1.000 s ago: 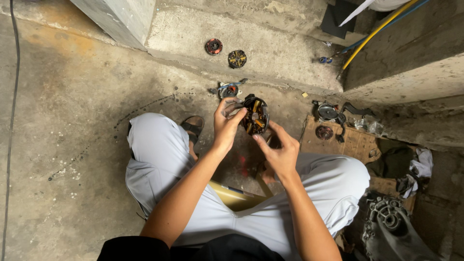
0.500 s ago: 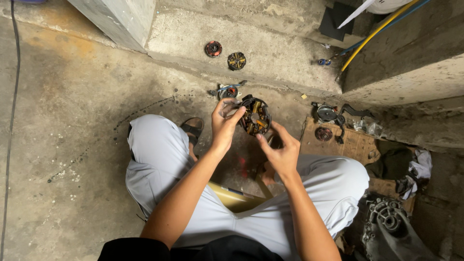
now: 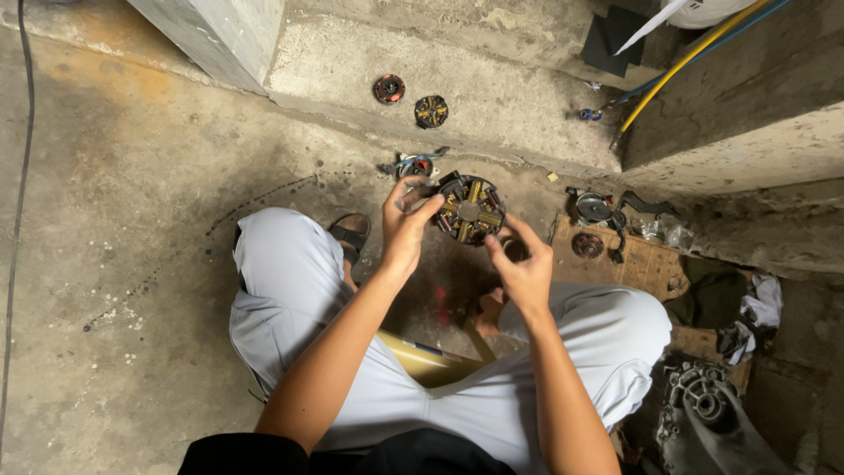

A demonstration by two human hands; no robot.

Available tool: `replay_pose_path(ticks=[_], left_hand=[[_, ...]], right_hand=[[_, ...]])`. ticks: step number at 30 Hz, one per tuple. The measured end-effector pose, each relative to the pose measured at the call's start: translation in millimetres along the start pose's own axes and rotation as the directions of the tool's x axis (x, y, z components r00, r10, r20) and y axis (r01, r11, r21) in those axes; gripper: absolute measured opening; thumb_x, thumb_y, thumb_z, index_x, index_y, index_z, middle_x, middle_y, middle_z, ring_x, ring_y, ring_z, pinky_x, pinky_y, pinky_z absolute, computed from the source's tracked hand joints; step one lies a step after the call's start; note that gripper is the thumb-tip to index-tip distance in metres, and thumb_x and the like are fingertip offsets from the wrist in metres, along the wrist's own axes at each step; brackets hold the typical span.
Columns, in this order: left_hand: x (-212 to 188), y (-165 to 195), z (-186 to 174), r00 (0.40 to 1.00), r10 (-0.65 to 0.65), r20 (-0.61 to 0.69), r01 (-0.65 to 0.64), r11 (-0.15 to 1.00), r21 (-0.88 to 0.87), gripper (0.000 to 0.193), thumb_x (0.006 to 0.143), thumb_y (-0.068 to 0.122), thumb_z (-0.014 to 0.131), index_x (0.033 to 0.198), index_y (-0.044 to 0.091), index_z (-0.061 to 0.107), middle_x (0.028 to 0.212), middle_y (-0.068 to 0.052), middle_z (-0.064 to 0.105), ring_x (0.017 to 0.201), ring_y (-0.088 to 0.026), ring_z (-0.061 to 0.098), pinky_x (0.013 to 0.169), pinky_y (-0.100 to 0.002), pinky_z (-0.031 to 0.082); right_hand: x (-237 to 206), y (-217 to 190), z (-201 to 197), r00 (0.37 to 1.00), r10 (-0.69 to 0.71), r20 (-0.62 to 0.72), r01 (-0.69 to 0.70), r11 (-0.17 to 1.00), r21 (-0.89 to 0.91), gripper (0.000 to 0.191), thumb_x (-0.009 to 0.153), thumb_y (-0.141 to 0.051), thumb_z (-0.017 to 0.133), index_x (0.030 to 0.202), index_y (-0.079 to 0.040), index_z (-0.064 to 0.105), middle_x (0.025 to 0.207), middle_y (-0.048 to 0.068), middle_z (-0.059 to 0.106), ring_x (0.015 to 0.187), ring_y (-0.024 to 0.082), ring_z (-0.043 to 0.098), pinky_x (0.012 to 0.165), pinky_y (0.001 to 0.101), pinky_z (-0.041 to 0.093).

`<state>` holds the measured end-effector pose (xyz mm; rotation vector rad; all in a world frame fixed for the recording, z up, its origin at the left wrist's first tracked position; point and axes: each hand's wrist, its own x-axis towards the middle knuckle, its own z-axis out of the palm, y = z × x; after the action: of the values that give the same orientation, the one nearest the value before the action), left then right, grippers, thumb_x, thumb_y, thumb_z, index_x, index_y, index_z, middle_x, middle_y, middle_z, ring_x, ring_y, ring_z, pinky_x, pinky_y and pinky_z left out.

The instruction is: The person sits on a low stool and assembles small yellow rectangular components into a circular metal housing. They repeatedly pick up components, place them into slots, and adjust the assembly by hand. The person also uses a small metal block to press or align parts within the housing.

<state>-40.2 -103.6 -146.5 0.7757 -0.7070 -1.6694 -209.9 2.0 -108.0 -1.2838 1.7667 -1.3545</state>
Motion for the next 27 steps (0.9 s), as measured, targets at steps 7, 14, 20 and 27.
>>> replay_pose_path(ticks=[7, 14, 20, 27], left_hand=[[1, 3, 2, 1.000, 0.022, 0.002, -0.022, 0.981, 0.190, 0.037, 0.089, -0.007, 0.075, 0.121, 0.004, 0.061, 0.107, -0.009, 0.071, 0.092, -0.015, 0.071, 0.078, -0.026, 0.058], [0, 9, 5, 1.000, -0.029, 0.000, 0.029, 0.990, 0.138, 0.053, 0.083, -0.012, 0.074, 0.128, 0.007, 0.054, 0.108, -0.010, 0.069, 0.092, -0.015, 0.072, 0.077, -0.025, 0.060], [-4, 16, 9, 0.999, 0.038, -0.007, -0.034, 0.948, 0.315, 0.057, 0.081, -0.013, 0.077, 0.130, 0.007, 0.055, 0.111, -0.012, 0.067, 0.090, -0.017, 0.071, 0.072, -0.027, 0.056], [-1, 27, 8, 0.996, -0.088, 0.021, 0.081, 0.972, 0.222, 0.062, 0.079, -0.013, 0.077, 0.133, 0.009, 0.055, 0.111, -0.012, 0.070, 0.095, -0.017, 0.073, 0.079, -0.027, 0.061]], right_hand=[[4, 9, 1, 0.996, 0.081, 0.033, -0.083, 0.995, 0.061, 0.045, 0.089, -0.009, 0.078, 0.131, 0.002, 0.068, 0.093, 0.001, 0.072, 0.082, 0.006, 0.062, 0.074, 0.0211, 0.051], [3, 11, 1, 0.999, 0.011, 0.037, -0.009, 0.997, -0.071, 0.046, 0.087, -0.012, 0.081, 0.128, 0.003, 0.068, 0.097, 0.005, 0.076, 0.086, 0.008, 0.067, 0.081, 0.0239, 0.054], [3, 7, 2, 0.999, -0.014, 0.042, 0.019, 0.994, -0.112, 0.047, 0.086, -0.013, 0.082, 0.128, 0.003, 0.068, 0.100, 0.008, 0.077, 0.091, 0.010, 0.069, 0.086, 0.0266, 0.055], [2, 5, 1, 0.996, -0.041, 0.081, 0.048, 0.995, -0.090, 0.047, 0.086, -0.010, 0.080, 0.130, 0.002, 0.068, 0.104, 0.009, 0.079, 0.097, 0.012, 0.071, 0.091, 0.0288, 0.056]])
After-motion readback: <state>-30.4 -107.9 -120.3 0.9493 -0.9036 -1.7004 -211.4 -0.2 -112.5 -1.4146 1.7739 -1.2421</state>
